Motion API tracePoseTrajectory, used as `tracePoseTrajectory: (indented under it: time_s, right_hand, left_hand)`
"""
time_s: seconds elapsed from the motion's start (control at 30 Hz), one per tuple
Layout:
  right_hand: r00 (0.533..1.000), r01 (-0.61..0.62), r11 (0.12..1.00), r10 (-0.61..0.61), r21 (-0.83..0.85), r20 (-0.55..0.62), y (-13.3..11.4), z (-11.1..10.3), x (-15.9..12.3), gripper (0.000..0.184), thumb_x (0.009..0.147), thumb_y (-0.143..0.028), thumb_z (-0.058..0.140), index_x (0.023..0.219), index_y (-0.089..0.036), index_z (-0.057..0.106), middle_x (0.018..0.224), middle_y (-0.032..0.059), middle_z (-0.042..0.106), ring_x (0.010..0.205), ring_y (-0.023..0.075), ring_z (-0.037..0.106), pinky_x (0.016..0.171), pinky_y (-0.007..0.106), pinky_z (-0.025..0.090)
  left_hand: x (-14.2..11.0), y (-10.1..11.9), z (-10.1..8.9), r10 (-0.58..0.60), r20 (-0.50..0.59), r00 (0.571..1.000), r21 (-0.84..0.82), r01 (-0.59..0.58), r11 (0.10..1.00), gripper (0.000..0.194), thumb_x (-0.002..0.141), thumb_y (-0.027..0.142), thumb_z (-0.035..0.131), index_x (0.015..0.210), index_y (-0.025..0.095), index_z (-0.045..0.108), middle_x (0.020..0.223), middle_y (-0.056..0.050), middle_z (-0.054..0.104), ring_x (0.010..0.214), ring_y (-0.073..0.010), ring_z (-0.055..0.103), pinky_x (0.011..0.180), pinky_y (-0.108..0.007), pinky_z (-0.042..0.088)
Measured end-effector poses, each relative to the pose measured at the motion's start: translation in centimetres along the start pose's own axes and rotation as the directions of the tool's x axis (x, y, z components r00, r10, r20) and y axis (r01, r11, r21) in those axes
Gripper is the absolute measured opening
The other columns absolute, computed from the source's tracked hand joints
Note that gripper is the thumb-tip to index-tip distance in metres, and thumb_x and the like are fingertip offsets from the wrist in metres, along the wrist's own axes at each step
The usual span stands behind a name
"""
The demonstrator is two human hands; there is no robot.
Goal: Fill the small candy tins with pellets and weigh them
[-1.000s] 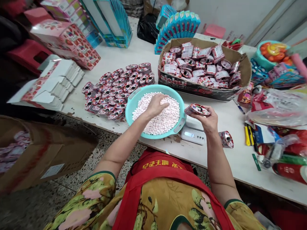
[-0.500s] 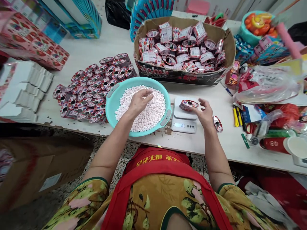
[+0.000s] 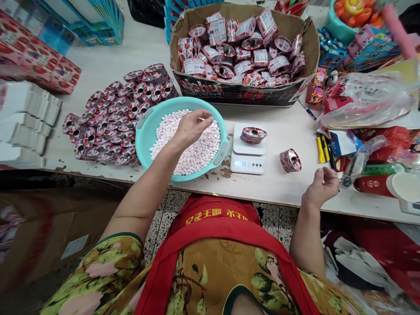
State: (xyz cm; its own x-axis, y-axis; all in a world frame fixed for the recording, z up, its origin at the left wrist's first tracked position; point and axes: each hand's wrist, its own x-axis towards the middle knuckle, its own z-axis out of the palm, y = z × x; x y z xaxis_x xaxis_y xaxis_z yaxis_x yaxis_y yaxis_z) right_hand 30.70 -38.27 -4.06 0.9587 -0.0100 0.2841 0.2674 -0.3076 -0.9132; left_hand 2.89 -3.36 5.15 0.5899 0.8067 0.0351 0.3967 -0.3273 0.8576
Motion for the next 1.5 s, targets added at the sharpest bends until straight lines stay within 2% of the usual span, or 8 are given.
tracePoseTrajectory:
  time_s: [0.33, 0.67, 0.8, 0.93, 1.07, 1.23, 1.37, 1.5]
  right_hand:
    - [0.996, -0.070, 0.997, 0.067, 0.043, 0.055, 1.1, 0.8, -1.8, 0.064, 0.078, -0.071, 0.070, 0.104, -0.014, 0.066, 0.106, 0.0117, 0.069, 0.102, 0.0244, 0.066, 0.100, 0.048, 0.053]
    - [0.985, -0.085, 0.996, 0.088, -0.027, 0.145, 1.2, 1.5, -2.6, 0.061, 0.084, -0.069, 0.062, 0.115, -0.016, 0.062, 0.119, 0.0128, 0.067, 0.111, 0.0263, 0.065, 0.101, 0.048, 0.051]
    - [0.985, 0.158, 0.974, -0.144, -0.161, 0.096, -1.1, 2.3, -3.5, 0.054, 0.084, -0.060, 0.068, 0.119, -0.019, 0.062, 0.129, 0.0157, 0.064, 0.129, 0.0320, 0.057, 0.103, 0.053, 0.050]
    - [0.943, 0.189, 0.979, -0.204, 0.080, 0.263, -5.9, 6.4, -4.6, 0.062, 0.082, -0.054, 0.074, 0.132, -0.021, 0.056, 0.138, 0.0167, 0.057, 0.127, 0.0309, 0.060, 0.101, 0.052, 0.054]
    - [0.705, -0.021, 0.967, -0.165, 0.253, 0.690, -13.6, 13.3, -6.4, 0.087, 0.077, -0.057, 0.076, 0.151, -0.028, 0.040, 0.146, 0.0157, 0.052, 0.093, 0.0233, 0.071, 0.076, 0.042, 0.062]
    - [0.382, 0.201, 0.931, -0.362, 0.306, 0.850, -21.6, 20.1, -10.0, 0.064, 0.074, -0.048, 0.074, 0.131, -0.021, 0.062, 0.109, 0.0091, 0.071, 0.082, 0.0232, 0.067, 0.080, 0.042, 0.058]
    - [0.323, 0.202, 0.926, -0.370, 0.319, 0.871, -22.3, 22.7, -11.9, 0.056, 0.071, -0.044, 0.074, 0.121, -0.021, 0.064, 0.098, 0.0065, 0.072, 0.082, 0.0232, 0.066, 0.084, 0.042, 0.056]
    - [0.335, -0.068, 0.939, -0.295, 0.336, 0.895, -20.8, 23.3, -12.4, 0.064, 0.067, -0.049, 0.081, 0.120, -0.022, 0.059, 0.103, 0.0066, 0.073, 0.086, 0.0223, 0.068, 0.079, 0.037, 0.056]
  left_hand:
    - [3.8, 5.4, 7.9, 0.239, 0.330, 0.913, 0.241, -0.326, 0.914, 0.040, 0.091, 0.033, 0.063, 0.128, 0.018, 0.068, 0.127, -0.010, 0.069, 0.113, -0.0264, 0.064, 0.102, -0.039, 0.048]
    - [5.2, 6.2, 13.3, 0.202, 0.572, 0.795, 0.369, -0.469, 0.802, 0.071, 0.084, 0.033, 0.071, 0.151, 0.022, 0.052, 0.151, -0.016, 0.052, 0.135, -0.0382, 0.048, 0.111, -0.052, 0.039]
    - [5.8, 5.3, 14.6, 0.180, 0.614, 0.768, 0.237, -0.397, 0.887, 0.048, 0.082, 0.024, 0.070, 0.130, 0.018, 0.068, 0.132, -0.015, 0.065, 0.122, -0.0330, 0.058, 0.106, -0.044, 0.044]
    - [4.9, 4.9, 13.3, 0.072, 0.418, 0.905, -0.198, 0.013, 0.980, 0.025, 0.086, 0.026, 0.069, 0.110, 0.016, 0.072, 0.106, -0.010, 0.072, 0.101, -0.0238, 0.066, 0.097, -0.037, 0.049]
    - [2.3, 4.3, 8.9, -0.144, 0.231, 0.962, -0.793, 0.272, 0.545, 0.021, 0.087, 0.027, 0.071, 0.105, 0.017, 0.071, 0.096, -0.005, 0.074, 0.085, -0.0155, 0.069, 0.089, -0.029, 0.053]
    - [0.5, 2.0, 3.6, -0.477, 0.145, 0.867, -0.981, 0.189, 0.047, 0.029, 0.102, 0.031, 0.052, 0.083, 0.013, 0.067, 0.076, -0.005, 0.072, 0.069, -0.0140, 0.067, 0.089, -0.029, 0.056]
    - [0.7, 0.0, 1.6, -0.616, 0.070, 0.785, -0.998, 0.049, -0.051, 0.024, 0.100, 0.023, 0.054, 0.084, 0.013, 0.069, 0.076, -0.006, 0.073, 0.067, -0.0144, 0.068, 0.088, -0.028, 0.055]
    - [0.7, -0.6, 0.4, -0.630, 0.058, 0.775, -0.998, 0.032, -0.054, 0.014, 0.092, 0.015, 0.064, 0.079, 0.013, 0.069, 0.071, -0.003, 0.070, 0.061, -0.0129, 0.064, 0.081, -0.027, 0.055]
